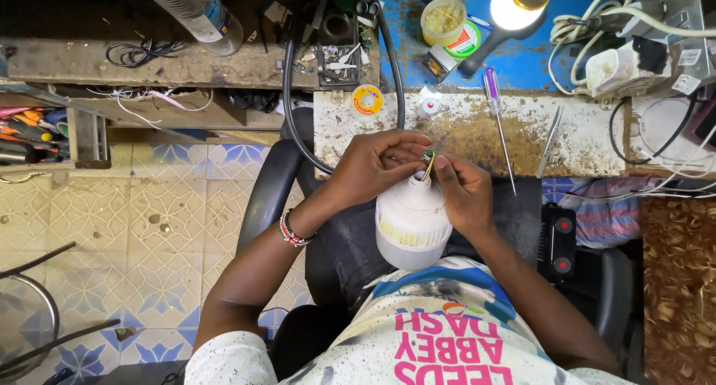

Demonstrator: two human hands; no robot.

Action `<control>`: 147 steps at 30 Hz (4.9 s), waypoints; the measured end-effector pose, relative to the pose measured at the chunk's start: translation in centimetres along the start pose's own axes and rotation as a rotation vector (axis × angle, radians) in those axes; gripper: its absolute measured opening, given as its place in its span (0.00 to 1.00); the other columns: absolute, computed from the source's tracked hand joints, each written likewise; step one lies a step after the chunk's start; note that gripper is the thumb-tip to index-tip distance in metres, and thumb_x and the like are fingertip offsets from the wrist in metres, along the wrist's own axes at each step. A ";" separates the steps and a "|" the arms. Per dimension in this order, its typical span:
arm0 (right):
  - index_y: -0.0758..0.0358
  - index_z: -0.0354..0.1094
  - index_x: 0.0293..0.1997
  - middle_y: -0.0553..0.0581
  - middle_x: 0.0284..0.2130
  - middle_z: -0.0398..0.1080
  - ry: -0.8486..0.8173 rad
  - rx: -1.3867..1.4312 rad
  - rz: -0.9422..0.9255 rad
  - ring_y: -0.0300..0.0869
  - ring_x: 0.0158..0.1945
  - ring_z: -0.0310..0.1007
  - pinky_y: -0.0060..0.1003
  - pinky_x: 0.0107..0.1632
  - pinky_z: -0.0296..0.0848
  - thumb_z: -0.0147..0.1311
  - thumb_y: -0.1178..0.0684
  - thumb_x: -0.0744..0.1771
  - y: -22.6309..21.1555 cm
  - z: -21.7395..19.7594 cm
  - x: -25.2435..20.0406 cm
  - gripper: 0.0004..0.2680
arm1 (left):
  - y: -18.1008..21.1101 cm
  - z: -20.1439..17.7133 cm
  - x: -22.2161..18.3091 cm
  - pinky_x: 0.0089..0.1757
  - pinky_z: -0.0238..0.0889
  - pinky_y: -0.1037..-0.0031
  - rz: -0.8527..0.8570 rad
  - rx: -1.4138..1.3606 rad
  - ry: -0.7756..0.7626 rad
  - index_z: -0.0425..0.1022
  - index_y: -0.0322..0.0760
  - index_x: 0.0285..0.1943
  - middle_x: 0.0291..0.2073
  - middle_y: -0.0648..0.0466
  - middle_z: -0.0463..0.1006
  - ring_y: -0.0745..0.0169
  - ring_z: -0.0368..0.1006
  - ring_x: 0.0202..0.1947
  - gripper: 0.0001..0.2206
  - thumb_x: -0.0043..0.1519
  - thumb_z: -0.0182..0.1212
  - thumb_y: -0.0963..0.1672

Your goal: Repairing an LED bulb by prying open the casing and soldering internal connections.

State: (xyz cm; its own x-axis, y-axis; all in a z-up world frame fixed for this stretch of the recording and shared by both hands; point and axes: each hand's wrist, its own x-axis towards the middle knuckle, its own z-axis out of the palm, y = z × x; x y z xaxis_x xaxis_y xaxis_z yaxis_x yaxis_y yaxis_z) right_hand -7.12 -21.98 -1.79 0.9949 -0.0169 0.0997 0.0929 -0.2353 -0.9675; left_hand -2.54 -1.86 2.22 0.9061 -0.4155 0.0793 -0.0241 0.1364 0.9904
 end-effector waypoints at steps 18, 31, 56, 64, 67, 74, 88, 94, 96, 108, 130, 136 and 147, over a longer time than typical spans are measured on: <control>0.69 0.78 0.47 0.64 0.33 0.79 -0.002 0.105 0.046 0.46 0.46 0.78 0.42 0.46 0.75 0.51 0.51 0.74 6.3 -0.7 -0.2 0.11 | 0.3 0.3 -0.4 0.41 0.78 0.75 0.093 0.108 0.025 0.77 0.29 0.54 0.40 0.38 0.83 0.50 0.83 0.44 0.15 0.60 0.71 0.39; 0.68 0.78 0.39 0.56 0.29 0.75 0.051 0.212 0.151 0.37 0.40 0.73 0.36 0.44 0.75 0.54 0.50 0.73 -2.0 1.1 0.2 0.11 | 0.2 0.5 -0.4 0.41 0.79 0.69 0.072 0.116 0.002 0.77 0.27 0.56 0.42 0.36 0.83 0.47 0.83 0.42 0.12 0.63 0.61 0.37; 0.69 0.78 0.35 0.59 0.25 0.73 0.040 0.112 0.098 0.38 0.37 0.71 0.36 0.40 0.73 0.54 0.50 0.73 0.6 0.2 0.3 0.13 | 0.5 0.4 -0.3 0.41 0.78 0.71 0.014 0.159 0.052 0.78 0.30 0.55 0.40 0.40 0.84 0.51 0.83 0.42 0.16 0.60 0.71 0.42; 0.66 0.79 0.33 0.54 0.23 0.72 0.024 0.099 0.126 0.37 0.33 0.68 0.35 0.40 0.71 0.53 0.52 0.72 -0.4 0.3 0.3 0.12 | 0.9 0.6 -0.5 0.43 0.77 0.71 -0.042 0.143 0.046 0.78 0.29 0.53 0.41 0.41 0.84 0.54 0.83 0.43 0.14 0.60 0.70 0.41; 0.66 0.79 0.32 0.52 0.22 0.71 0.030 0.094 0.124 0.36 0.33 0.67 0.35 0.40 0.72 0.54 0.52 0.71 -0.6 0.3 0.2 0.12 | 0.8 0.6 -0.6 0.43 0.77 0.72 -0.053 0.132 0.048 0.78 0.29 0.53 0.41 0.41 0.84 0.55 0.83 0.43 0.15 0.59 0.70 0.41; 0.68 0.80 0.36 0.54 0.23 0.74 0.003 0.098 0.124 0.37 0.34 0.68 0.36 0.40 0.73 0.53 0.53 0.71 -0.4 0.1 0.4 0.11 | 0.4 0.5 -0.4 0.44 0.77 0.74 -0.067 0.111 0.052 0.78 0.27 0.51 0.41 0.41 0.84 0.57 0.83 0.42 0.15 0.58 0.72 0.41; 0.68 0.81 0.40 0.57 0.24 0.76 -0.029 0.126 0.122 0.37 0.34 0.69 0.37 0.40 0.73 0.52 0.53 0.72 0.3 0.0 0.5 0.11 | 0.4 0.7 -0.6 0.42 0.78 0.73 -0.066 0.109 0.072 0.78 0.28 0.50 0.40 0.40 0.84 0.54 0.83 0.41 0.14 0.57 0.72 0.41; 0.67 0.80 0.38 0.57 0.23 0.75 -0.033 0.083 0.105 0.37 0.34 0.69 0.37 0.39 0.73 0.54 0.52 0.71 -0.6 -0.1 0.5 0.10 | 0.5 0.3 -0.5 0.43 0.78 0.72 -0.079 0.118 0.042 0.78 0.28 0.51 0.41 0.39 0.83 0.53 0.83 0.42 0.16 0.57 0.72 0.41; 0.67 0.80 0.40 0.58 0.24 0.75 -0.026 0.074 0.113 0.37 0.34 0.69 0.37 0.38 0.72 0.54 0.52 0.72 -0.6 -0.1 0.5 0.10 | 1.0 0.2 -0.5 0.43 0.78 0.71 -0.077 0.120 0.037 0.78 0.28 0.52 0.41 0.38 0.83 0.51 0.82 0.43 0.15 0.57 0.71 0.41; 0.66 0.79 0.42 0.58 0.27 0.76 0.000 0.057 0.032 0.35 0.44 0.67 0.37 0.40 0.74 0.57 0.52 0.72 -0.7 0.3 0.3 0.08 | 0.2 0.7 -0.8 0.42 0.79 0.71 -0.043 0.156 0.058 0.77 0.28 0.52 0.43 0.37 0.81 0.48 0.83 0.42 0.14 0.59 0.69 0.40; 0.67 0.80 0.43 0.63 0.30 0.78 0.001 0.098 0.019 0.40 0.46 0.73 0.37 0.42 0.75 0.58 0.53 0.72 -1.8 0.4 0.4 0.08 | -1.1 0.5 -0.5 0.42 0.79 0.76 -0.080 0.061 0.057 0.78 0.28 0.50 0.42 0.40 0.81 0.57 0.83 0.39 0.13 0.58 0.69 0.40; 0.67 0.80 0.44 0.63 0.31 0.78 0.000 0.083 0.019 0.40 0.47 0.73 0.39 0.43 0.76 0.58 0.53 0.71 -1.0 0.4 0.4 0.08 | -1.0 0.5 -0.5 0.42 0.78 0.76 -0.083 0.072 0.067 0.78 0.28 0.50 0.42 0.40 0.81 0.58 0.83 0.39 0.12 0.57 0.67 0.39; 0.68 0.79 0.43 0.61 0.29 0.76 0.023 0.075 0.028 0.38 0.43 0.72 0.39 0.43 0.75 0.58 0.53 0.72 0.2 0.3 0.3 0.08 | -1.4 0.6 -0.5 0.44 0.78 0.71 -0.097 0.048 0.059 0.77 0.28 0.53 0.44 0.38 0.81 0.53 0.83 0.43 0.14 0.57 0.62 0.38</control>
State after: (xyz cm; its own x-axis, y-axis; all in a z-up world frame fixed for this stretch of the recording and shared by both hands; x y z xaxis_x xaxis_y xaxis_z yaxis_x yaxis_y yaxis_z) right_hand -6.77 -21.77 -2.04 0.9961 -0.0445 0.0764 0.0684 -0.1606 -0.9846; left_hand -3.20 -2.34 0.83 0.9285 -0.3706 -0.0224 0.0459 0.0545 0.9975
